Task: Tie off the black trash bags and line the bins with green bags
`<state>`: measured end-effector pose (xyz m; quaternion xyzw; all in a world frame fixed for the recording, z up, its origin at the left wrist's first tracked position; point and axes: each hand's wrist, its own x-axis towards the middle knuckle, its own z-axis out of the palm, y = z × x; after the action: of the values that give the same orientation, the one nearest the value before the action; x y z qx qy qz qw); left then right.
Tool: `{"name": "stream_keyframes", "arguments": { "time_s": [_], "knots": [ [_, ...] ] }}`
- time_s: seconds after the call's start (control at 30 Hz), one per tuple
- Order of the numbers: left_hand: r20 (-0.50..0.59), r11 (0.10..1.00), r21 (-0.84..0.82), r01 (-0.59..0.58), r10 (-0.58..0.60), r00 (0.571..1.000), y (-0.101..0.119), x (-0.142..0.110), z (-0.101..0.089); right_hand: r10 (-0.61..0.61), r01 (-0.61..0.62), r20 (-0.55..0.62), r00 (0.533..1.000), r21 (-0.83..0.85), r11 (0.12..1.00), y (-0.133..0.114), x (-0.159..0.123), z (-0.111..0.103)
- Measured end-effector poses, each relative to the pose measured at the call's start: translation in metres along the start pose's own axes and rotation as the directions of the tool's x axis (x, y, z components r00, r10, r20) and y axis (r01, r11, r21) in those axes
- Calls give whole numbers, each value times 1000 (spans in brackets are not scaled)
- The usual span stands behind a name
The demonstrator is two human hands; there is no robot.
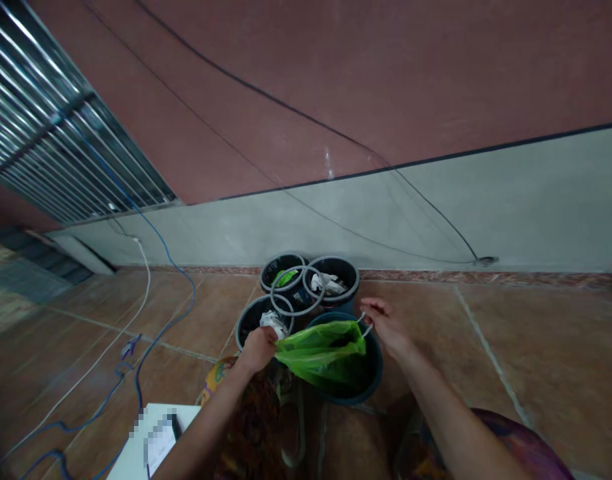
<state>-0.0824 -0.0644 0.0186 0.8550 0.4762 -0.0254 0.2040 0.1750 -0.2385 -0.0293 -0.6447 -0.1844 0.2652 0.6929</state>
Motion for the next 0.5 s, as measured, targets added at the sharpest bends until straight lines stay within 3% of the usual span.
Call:
{"name": "stream_keyframes", "arguments": {
  "time_s": [0.13, 0.2, 0.27, 0.33, 0.43, 0.5],
  "knots": [
    [-119, 973, -225, 49, -77, 990, -2, 5, 2, 3, -4, 23, 1000, 77, 997, -8, 5, 5],
    [-144, 906, -415, 88, -161, 976, -3, 8, 6, -7, 5, 23, 1000, 99, 995, -12, 8, 4],
    [-104, 759, -639, 125, -246, 964, -3, 12, 10, -14, 11, 32, 999, 100, 995, -13, 9, 3],
    [-13, 547, -822, 155, -291, 957, 0, 12, 11, -16, 13, 60, 998, 56, 998, -9, 8, 2],
    [110, 281, -942, 185, -260, 959, 11, 7, 0, 2, 5, 119, 993, -55, 998, -2, 4, 6],
    [150, 194, -963, 186, -187, 971, 24, 1, -13, 4, 18, 168, 986, -128, 992, -1, -1, 11]
  ]
}}
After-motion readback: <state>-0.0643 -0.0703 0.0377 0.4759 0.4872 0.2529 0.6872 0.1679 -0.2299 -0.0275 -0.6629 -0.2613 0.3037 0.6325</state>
